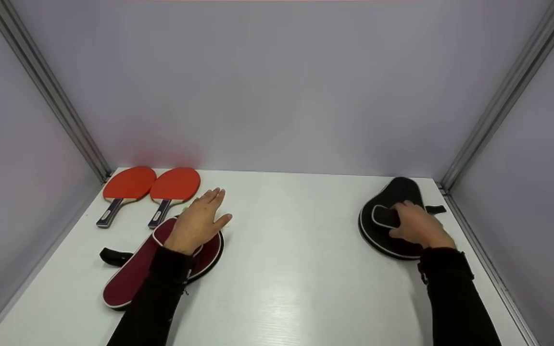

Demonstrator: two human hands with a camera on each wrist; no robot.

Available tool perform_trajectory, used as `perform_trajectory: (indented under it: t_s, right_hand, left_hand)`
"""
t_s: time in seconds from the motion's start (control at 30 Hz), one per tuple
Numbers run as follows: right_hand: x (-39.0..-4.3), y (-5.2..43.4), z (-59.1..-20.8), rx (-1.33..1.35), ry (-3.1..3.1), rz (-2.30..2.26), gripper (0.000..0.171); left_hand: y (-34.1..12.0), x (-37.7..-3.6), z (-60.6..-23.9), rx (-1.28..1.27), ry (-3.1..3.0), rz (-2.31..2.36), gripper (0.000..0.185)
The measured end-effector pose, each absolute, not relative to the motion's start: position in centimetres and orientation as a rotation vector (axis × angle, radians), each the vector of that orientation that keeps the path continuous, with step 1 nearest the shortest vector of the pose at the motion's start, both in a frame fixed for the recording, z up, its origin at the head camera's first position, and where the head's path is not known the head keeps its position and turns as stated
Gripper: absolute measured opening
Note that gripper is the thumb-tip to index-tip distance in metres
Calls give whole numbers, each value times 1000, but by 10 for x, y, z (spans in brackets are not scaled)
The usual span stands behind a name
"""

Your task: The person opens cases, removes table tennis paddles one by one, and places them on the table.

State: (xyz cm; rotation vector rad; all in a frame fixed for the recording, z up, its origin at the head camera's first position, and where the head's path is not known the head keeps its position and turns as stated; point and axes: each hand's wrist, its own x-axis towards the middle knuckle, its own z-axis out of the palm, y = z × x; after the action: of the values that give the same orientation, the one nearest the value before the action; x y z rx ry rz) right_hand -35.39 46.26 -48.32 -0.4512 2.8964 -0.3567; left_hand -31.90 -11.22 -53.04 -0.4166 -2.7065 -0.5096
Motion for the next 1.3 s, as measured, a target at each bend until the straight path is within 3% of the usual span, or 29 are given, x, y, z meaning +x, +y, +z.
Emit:
perform_trajectory:
  t_s: [0.47, 0.87, 1.3]
  right_hand:
    - [-352, 427, -479, -524, 2921, -452, 73]
    - [-346, 381, -470, -675, 2966, -410, 68]
    - [-336, 319, -470, -957, 2981, -324, 62]
  left_hand:
    - [-111, -328, -544, -478, -2661, -634, 75]
    - [-90, -286, -484, -430, -2830, -445, 68]
    - [-78, -284, -484, -476, -2826, -391, 67]
